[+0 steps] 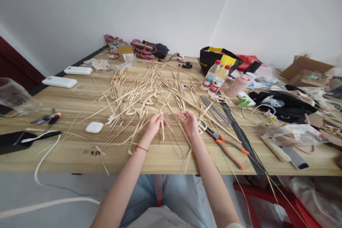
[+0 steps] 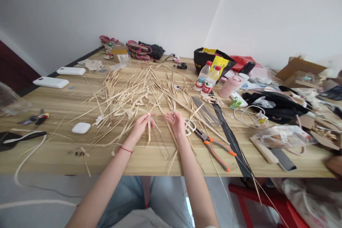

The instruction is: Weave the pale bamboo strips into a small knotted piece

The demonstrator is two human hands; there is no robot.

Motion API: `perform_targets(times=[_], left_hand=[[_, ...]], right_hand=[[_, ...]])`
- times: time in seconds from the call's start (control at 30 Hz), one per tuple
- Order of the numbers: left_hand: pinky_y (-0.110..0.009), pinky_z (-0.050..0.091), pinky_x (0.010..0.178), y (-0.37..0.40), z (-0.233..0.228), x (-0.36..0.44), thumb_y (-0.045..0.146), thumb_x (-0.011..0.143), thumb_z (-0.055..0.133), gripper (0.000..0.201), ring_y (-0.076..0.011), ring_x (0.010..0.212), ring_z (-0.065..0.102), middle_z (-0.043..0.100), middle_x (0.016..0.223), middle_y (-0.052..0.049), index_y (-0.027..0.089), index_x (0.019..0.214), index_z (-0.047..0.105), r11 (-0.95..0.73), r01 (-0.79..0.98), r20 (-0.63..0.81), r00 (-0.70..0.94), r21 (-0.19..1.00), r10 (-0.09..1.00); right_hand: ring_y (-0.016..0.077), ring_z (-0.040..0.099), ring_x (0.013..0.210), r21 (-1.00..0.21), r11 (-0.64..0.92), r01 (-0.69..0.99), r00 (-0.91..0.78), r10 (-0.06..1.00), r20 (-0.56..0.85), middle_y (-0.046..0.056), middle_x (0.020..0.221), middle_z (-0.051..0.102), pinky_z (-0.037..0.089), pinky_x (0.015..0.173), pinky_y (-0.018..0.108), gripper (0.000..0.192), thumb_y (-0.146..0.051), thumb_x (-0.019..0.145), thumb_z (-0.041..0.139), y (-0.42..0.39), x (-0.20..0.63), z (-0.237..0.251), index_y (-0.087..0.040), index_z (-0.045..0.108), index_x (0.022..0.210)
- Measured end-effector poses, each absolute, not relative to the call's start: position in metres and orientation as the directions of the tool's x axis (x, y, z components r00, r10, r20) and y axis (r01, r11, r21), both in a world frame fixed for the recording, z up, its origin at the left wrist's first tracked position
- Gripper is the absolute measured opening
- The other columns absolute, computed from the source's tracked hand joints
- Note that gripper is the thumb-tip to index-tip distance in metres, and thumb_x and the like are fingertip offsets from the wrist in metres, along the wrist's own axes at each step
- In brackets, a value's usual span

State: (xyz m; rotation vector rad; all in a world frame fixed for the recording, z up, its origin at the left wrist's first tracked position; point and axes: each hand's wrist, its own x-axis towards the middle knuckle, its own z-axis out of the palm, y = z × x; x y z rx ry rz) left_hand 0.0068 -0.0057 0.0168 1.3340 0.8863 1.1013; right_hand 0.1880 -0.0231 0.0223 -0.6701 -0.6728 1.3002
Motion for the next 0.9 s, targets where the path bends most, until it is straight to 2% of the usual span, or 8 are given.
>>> perform_targets(times=[0.07,0.17,0.3,0.43,0.6,0.7,0.77,0.9], left_hand=[[-0.028,0.048,0.061,-0.007,0.019,0.007,0.044,0.084,0.048,0.038,-0.0148,0.058,0.059,0.064,0.065,-0.002,0.013,0.102,0.061,-0.072,-0.098,0.098,0.288,0.993,0.953],[-0.029,0.049,0.062,-0.008,0.023,0.007,0.043,0.083,0.050,0.038,-0.0162,0.061,0.061,0.063,0.064,-0.002,0.014,0.105,0.059,-0.032,-0.107,0.060,0.266,0.994,0.962],[-0.028,0.049,0.061,-0.007,0.024,0.007,0.041,0.081,0.053,0.032,-0.0165,0.063,0.061,0.063,0.067,-0.003,0.014,0.095,0.061,-0.013,-0.138,0.037,0.175,0.990,0.984],[-0.026,0.047,0.057,-0.005,0.021,0.006,0.038,0.081,0.053,0.027,-0.0144,0.058,0.058,0.063,0.066,-0.002,0.014,0.090,0.063,-0.046,-0.088,0.059,0.159,0.995,0.985],[-0.027,0.047,0.061,-0.008,0.020,0.007,0.036,0.082,0.050,0.030,-0.0148,0.062,0.058,0.064,0.071,-0.002,0.015,0.099,0.064,-0.090,-0.026,0.093,0.250,0.996,0.964],[-0.027,0.046,0.067,-0.010,0.023,0.006,0.035,0.082,0.051,0.030,-0.0153,0.070,0.057,0.064,0.081,-0.004,0.016,0.100,0.065,-0.181,0.037,0.166,0.245,0.983,0.955],[-0.028,0.046,0.072,-0.011,0.024,0.005,0.035,0.083,0.052,0.030,-0.0160,0.075,0.057,0.064,0.085,-0.005,0.016,0.100,0.066,-0.238,0.067,0.215,0.251,0.969,0.944],[-0.033,0.045,0.084,-0.010,0.023,0.006,0.035,0.082,0.053,0.026,-0.0198,0.090,0.059,0.066,0.092,-0.007,0.017,0.096,0.066,-0.243,0.029,0.223,0.305,0.970,0.926]], right_hand=[[0.0165,0.065,0.072,-0.784,0.146,-0.603,0.151,0.986,0.067,0.000,0.077,0.065,0.051,0.068,0.029,0.018,-0.035,0.073,0.063,-0.023,0.190,0.023,-0.021,0.053,0.068],[0.0163,0.063,0.063,-0.842,0.094,-0.531,0.076,0.995,0.063,0.000,0.070,0.063,0.050,0.060,0.029,0.022,-0.037,0.073,0.062,-0.026,0.189,0.024,-0.022,0.050,0.065],[0.0147,0.057,0.052,-0.903,0.025,-0.429,-0.074,0.995,0.062,-0.001,0.063,0.061,0.046,0.052,0.028,0.023,-0.037,0.074,0.061,-0.029,0.183,0.022,-0.021,0.048,0.063],[0.0136,0.051,0.049,-0.935,0.013,-0.355,-0.115,0.992,0.058,-0.002,0.056,0.057,0.041,0.048,0.026,0.025,-0.040,0.073,0.060,-0.031,0.180,0.021,-0.022,0.048,0.061],[0.0144,0.050,0.054,-0.939,0.091,-0.331,-0.066,0.991,0.120,-0.002,0.052,0.052,0.043,0.059,0.028,0.032,-0.049,0.074,0.059,-0.034,0.180,0.027,-0.022,0.049,0.059],[0.0178,0.055,0.059,-0.912,0.021,-0.409,-0.196,0.975,0.110,0.000,0.052,0.053,0.046,0.065,0.033,0.048,-0.067,0.076,0.044,-0.035,0.180,0.031,-0.022,0.054,0.063],[0.0184,0.058,0.061,-0.914,-0.056,-0.403,-0.281,0.957,0.066,0.003,0.058,0.058,0.047,0.065,0.034,0.054,-0.071,0.076,0.039,-0.035,0.179,0.030,-0.021,0.058,0.067],[0.0138,0.058,0.059,-0.969,-0.023,-0.248,-0.217,0.976,0.033,0.001,0.069,0.064,0.047,0.060,0.027,0.030,-0.049,0.072,0.065,-0.035,0.172,0.022,-0.020,0.060,0.077]])
